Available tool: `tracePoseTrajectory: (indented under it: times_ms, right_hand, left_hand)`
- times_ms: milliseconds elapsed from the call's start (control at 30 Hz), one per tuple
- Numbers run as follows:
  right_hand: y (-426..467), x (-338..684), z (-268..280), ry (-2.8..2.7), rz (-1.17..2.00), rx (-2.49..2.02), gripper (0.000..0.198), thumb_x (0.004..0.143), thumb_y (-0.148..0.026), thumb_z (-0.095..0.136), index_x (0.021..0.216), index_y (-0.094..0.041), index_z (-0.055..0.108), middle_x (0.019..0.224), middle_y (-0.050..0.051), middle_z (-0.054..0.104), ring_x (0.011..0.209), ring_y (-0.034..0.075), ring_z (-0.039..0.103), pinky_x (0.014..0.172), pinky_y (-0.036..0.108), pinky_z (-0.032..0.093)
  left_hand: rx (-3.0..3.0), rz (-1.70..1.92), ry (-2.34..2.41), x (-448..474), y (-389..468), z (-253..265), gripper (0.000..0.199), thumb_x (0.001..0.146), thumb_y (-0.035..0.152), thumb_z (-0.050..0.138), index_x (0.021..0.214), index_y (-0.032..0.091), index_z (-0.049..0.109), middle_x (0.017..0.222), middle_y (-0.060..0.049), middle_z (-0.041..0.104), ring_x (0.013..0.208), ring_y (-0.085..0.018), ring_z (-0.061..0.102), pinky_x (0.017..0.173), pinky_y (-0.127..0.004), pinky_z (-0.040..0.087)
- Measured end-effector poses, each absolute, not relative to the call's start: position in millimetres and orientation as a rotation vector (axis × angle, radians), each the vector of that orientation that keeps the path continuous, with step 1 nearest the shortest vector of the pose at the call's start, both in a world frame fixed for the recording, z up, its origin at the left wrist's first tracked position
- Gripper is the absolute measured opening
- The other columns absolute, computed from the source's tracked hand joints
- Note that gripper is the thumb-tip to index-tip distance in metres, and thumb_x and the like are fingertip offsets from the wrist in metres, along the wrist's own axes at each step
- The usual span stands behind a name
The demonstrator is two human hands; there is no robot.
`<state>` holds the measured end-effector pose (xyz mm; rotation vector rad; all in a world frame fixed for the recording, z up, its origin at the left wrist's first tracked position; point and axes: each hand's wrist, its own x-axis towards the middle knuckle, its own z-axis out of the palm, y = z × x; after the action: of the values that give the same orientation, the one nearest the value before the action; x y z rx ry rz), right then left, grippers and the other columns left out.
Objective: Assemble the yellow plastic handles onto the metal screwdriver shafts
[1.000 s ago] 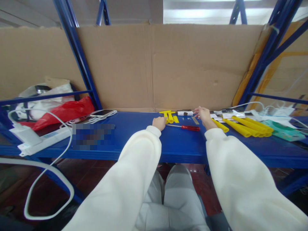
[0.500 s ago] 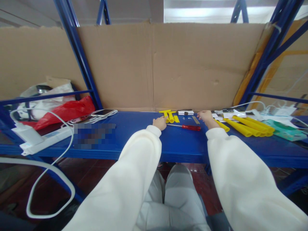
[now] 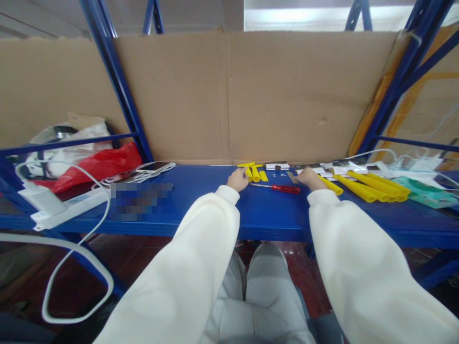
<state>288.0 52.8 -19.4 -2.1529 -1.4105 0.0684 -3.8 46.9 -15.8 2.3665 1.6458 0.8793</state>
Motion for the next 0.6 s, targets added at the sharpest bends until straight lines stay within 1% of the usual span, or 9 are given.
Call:
tracePoseTrajectory:
  times_ms: [100, 200, 333, 467, 600]
  right_hand:
    - [50.9, 282.3, -18.2, -1.432, 0.042, -2.364, 0.036, 0.075, -0.033, 0.080, 0.104, -0.012, 0.076, 0.103, 0.021, 0.076, 0.105, 0.036, 0.071, 0.083, 0.041, 0.056]
    - [47.9, 275.9, -15.0, -1.494, 0.008, -2.402, 0.039, 0.076, -0.034, 0.079, 0.106, -0.010, 0.076, 0.103, 0.021, 0.076, 0.103, 0.033, 0.072, 0.078, 0.037, 0.057]
    - [45.8, 272.3, -12.1, -1.532, 0.008, -2.418, 0.036, 0.078, -0.032, 0.078, 0.105, -0.008, 0.077, 0.104, 0.023, 0.076, 0.104, 0.033, 0.073, 0.077, 0.033, 0.056]
    - [48.9, 273.2, -12.9, -1.574, -0.005, -2.416, 0.032, 0.078, -0.032, 0.077, 0.101, -0.009, 0.078, 0.102, 0.022, 0.076, 0.103, 0.032, 0.073, 0.076, 0.032, 0.056]
    - [51.6, 274.1, -15.5, -1.664, -0.030, -2.347, 0.020, 0.077, -0.024, 0.075, 0.092, -0.012, 0.079, 0.095, 0.020, 0.077, 0.101, 0.032, 0.073, 0.075, 0.031, 0.055]
  left_hand:
    - [2.350, 0.910, 1.654, -4.5, 45.6, -14.8, 0.048, 0.095, 0.015, 0.054, 0.143, 0.018, 0.061, 0.143, -0.009, 0.064, 0.129, -0.020, 0.062, 0.110, -0.028, 0.045]
    - [2.344, 0.933, 1.651, -5.1, 44.2, -13.8, 0.048, 0.094, 0.013, 0.054, 0.142, 0.016, 0.062, 0.144, -0.010, 0.064, 0.128, -0.020, 0.063, 0.111, -0.028, 0.045]
    - [2.352, 0.942, 1.641, -5.8, 43.6, -13.4, 0.049, 0.093, 0.011, 0.055, 0.141, 0.016, 0.064, 0.142, -0.010, 0.065, 0.127, -0.020, 0.063, 0.111, -0.026, 0.045]
    - [2.352, 0.961, 1.640, -6.2, 44.3, -14.0, 0.051, 0.091, 0.010, 0.057, 0.140, 0.019, 0.065, 0.141, -0.009, 0.066, 0.125, -0.021, 0.065, 0.110, -0.028, 0.047]
    - [2.364, 0.961, 1.640, -6.3, 44.7, -14.3, 0.051, 0.090, 0.010, 0.057, 0.139, 0.019, 0.065, 0.140, -0.009, 0.066, 0.124, -0.021, 0.065, 0.110, -0.029, 0.047]
